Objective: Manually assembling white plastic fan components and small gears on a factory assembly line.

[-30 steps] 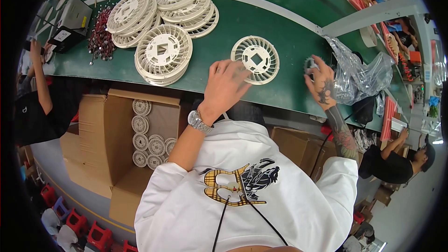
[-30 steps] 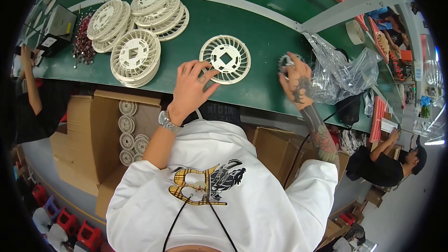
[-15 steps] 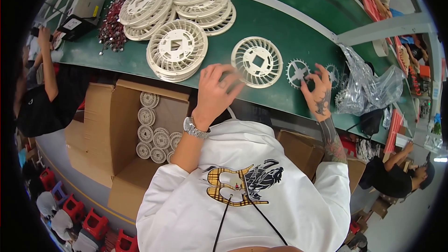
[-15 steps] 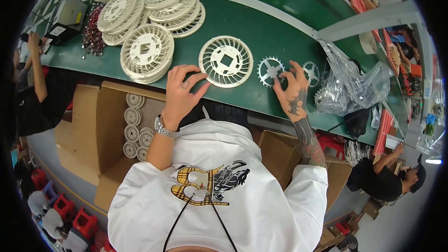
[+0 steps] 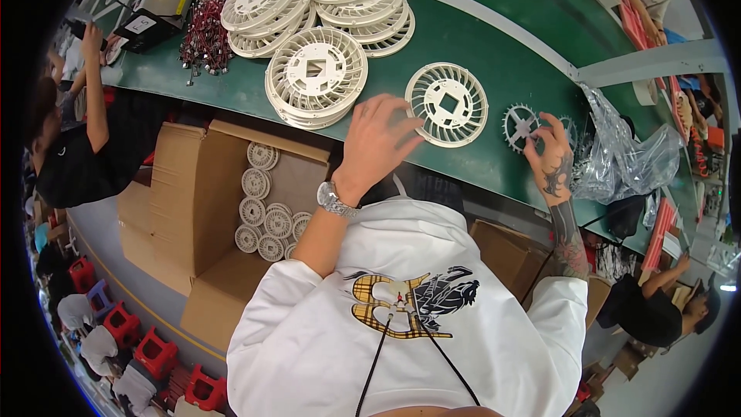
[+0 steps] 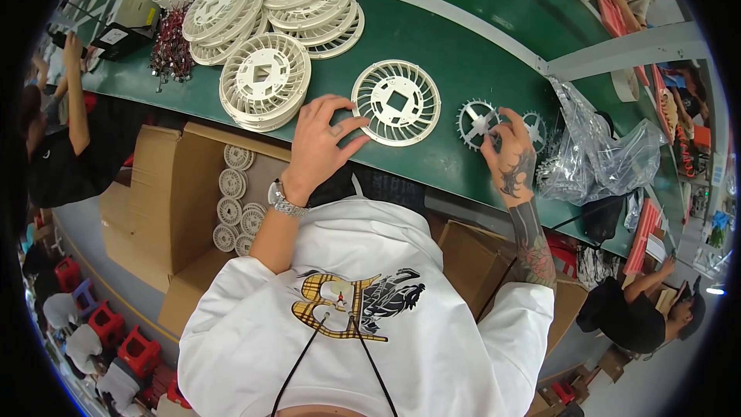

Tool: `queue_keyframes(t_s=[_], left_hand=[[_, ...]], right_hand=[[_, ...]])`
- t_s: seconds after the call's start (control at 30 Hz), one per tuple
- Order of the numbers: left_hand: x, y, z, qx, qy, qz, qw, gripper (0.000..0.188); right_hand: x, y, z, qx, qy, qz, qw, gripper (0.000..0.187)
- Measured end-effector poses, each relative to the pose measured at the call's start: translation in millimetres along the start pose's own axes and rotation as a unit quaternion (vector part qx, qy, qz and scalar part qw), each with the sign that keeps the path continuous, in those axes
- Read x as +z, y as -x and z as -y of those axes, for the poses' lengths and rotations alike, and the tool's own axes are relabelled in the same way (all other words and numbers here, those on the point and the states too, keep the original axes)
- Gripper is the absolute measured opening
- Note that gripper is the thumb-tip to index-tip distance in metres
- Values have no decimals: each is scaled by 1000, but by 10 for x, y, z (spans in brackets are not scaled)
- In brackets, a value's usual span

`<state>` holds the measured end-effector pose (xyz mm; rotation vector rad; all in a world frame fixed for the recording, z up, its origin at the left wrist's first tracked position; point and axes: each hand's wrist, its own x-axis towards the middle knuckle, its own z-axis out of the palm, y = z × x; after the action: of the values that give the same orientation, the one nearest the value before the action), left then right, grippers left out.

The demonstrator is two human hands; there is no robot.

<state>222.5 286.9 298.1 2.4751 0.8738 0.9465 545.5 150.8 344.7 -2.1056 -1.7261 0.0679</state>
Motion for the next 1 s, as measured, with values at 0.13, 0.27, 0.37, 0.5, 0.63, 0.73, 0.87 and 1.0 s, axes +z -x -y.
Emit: queue_keyframes(t_s=[0.13,0.27,0.37,0.5,0.63,0.73,0.87,1.0], left_hand=[[-32,-74,-84,23,-10,9,1000,27],[-35,-72,-78,28,7,9,1000,26],[11,-35,-121,36,-3,3,999,28],[82,89,-191,53,-41,19,998,34],[47,104,-179,43,-31,40,998,38],[-23,47,-142,32,-9,0,999,40],[-72,-48,-107,13,12,-4,1000,41],[-156,-167,-22,33,49,26,998,44]], right_hand=[[-47,-28,25,12,-8,-12,1000,14],[-90,-22,67,15,-21,-14,1000,14],[-107,-13,119,21,-28,-10,999,13],[-100,-26,139,11,-37,-11,999,14],[-106,-13,113,-22,-36,-30,999,17],[-144,-11,131,7,-43,-25,999,17],[-149,5,140,14,-45,-19,999,16],[-172,40,143,11,-47,-16,999,16]])
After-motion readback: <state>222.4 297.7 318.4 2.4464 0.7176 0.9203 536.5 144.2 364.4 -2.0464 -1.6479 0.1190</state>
